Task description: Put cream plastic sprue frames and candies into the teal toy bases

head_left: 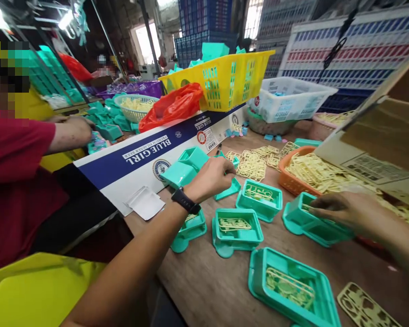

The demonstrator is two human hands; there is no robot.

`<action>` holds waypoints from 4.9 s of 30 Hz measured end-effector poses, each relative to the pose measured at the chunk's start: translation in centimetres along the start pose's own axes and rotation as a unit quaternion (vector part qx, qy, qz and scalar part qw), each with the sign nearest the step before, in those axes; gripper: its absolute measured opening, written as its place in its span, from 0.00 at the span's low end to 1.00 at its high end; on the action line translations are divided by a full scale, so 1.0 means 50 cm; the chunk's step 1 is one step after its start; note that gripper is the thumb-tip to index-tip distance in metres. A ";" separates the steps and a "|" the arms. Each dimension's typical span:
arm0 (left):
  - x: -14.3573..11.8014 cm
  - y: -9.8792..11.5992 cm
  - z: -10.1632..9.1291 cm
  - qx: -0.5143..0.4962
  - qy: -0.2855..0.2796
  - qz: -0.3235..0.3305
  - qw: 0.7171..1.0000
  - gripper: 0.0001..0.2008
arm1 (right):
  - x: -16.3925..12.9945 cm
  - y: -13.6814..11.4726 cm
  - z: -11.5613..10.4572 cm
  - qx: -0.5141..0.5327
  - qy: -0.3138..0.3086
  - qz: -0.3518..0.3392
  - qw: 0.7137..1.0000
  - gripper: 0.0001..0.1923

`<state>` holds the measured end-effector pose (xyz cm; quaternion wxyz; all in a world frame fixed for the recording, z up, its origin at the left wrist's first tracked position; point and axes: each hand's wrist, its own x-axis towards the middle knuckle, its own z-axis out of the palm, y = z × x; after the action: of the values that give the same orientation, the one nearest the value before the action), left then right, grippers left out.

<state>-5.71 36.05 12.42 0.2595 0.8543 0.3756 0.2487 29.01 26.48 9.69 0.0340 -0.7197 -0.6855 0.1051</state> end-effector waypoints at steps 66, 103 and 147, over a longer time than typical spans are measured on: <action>-0.102 -0.037 0.032 -0.224 0.028 -0.117 0.967 0.05 | 0.329 -0.187 -0.034 -0.089 0.002 0.006 0.996 0.24; -0.399 -0.089 -0.067 -0.616 0.371 -0.234 0.654 0.18 | 0.063 -0.564 0.131 0.233 0.080 -0.398 0.884 0.09; -0.287 0.004 0.020 -0.628 0.207 -0.239 0.711 0.23 | -0.008 -0.405 -0.014 0.318 0.010 -0.206 0.925 0.20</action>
<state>-13.52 24.60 8.48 0.7025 0.3033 0.3686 0.5279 9.33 27.34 14.32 0.2887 -0.5147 -0.7489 0.3015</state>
